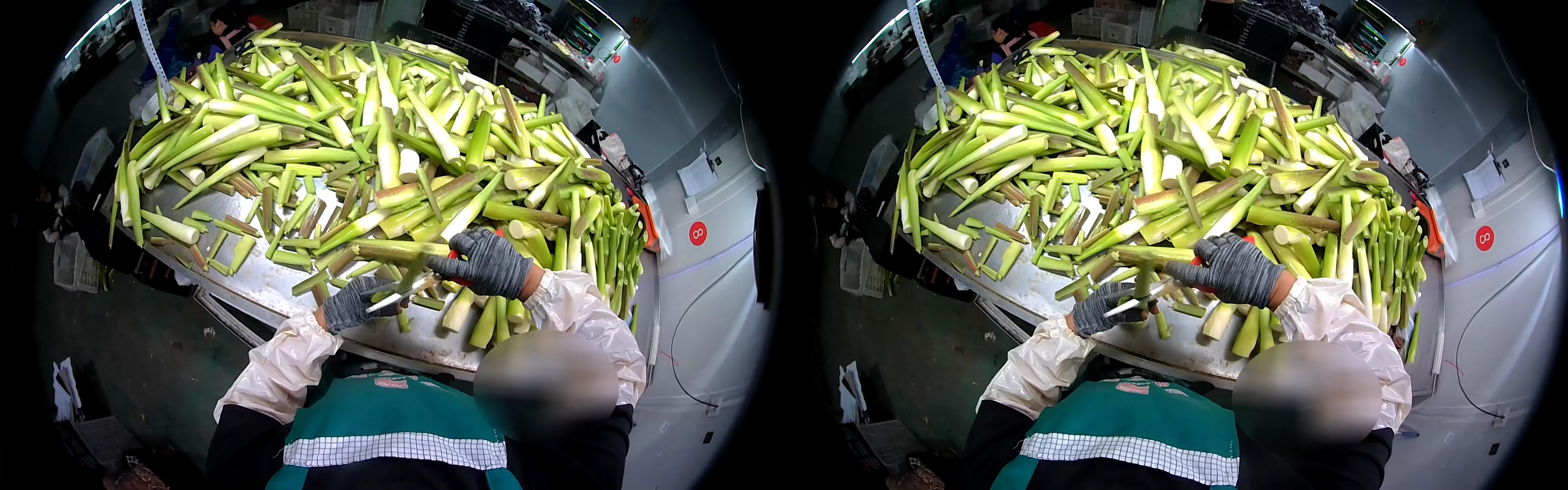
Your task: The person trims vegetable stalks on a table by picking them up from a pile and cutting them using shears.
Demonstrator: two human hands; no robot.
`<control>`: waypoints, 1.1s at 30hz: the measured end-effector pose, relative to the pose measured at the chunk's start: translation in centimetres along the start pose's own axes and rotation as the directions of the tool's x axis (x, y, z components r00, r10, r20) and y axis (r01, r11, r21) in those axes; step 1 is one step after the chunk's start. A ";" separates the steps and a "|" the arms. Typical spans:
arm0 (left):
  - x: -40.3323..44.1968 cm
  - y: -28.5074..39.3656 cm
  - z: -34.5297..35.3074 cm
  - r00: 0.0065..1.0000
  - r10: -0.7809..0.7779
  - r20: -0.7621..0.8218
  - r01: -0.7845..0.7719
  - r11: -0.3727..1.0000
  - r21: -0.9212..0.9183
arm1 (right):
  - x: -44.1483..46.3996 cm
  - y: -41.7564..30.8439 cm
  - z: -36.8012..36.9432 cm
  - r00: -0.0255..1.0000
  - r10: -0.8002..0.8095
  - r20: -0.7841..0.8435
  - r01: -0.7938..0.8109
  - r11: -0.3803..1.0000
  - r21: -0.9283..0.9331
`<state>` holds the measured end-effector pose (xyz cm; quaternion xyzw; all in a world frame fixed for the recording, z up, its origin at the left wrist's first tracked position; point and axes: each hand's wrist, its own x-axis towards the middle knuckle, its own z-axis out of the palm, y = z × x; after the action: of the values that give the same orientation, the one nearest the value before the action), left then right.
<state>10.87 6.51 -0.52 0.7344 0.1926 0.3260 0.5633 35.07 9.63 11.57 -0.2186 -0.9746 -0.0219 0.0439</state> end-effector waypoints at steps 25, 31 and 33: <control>-1.0 0.3 -0.7 0.962 -0.188 -0.196 0.026 0.782 -0.623 | -1.3 -0.1 -5.0 0.540 0.798 -0.266 -0.317 0.486 0.814; -1.2 0.3 -2.6 0.969 -0.149 -0.196 -0.013 0.766 -0.643 | -16.1 16.6 -10.9 0.164 0.911 -0.379 -0.203 0.407 0.891; -1.1 -0.6 -2.2 0.963 -0.133 -0.236 -0.061 0.742 -0.667 | -23.4 26.6 -9.9 0.135 0.781 -0.610 -0.459 0.595 0.660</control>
<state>8.65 7.50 -1.04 0.4285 0.1516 0.4586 0.7636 68.28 23.17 19.87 -0.5530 -0.6069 0.0472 0.5689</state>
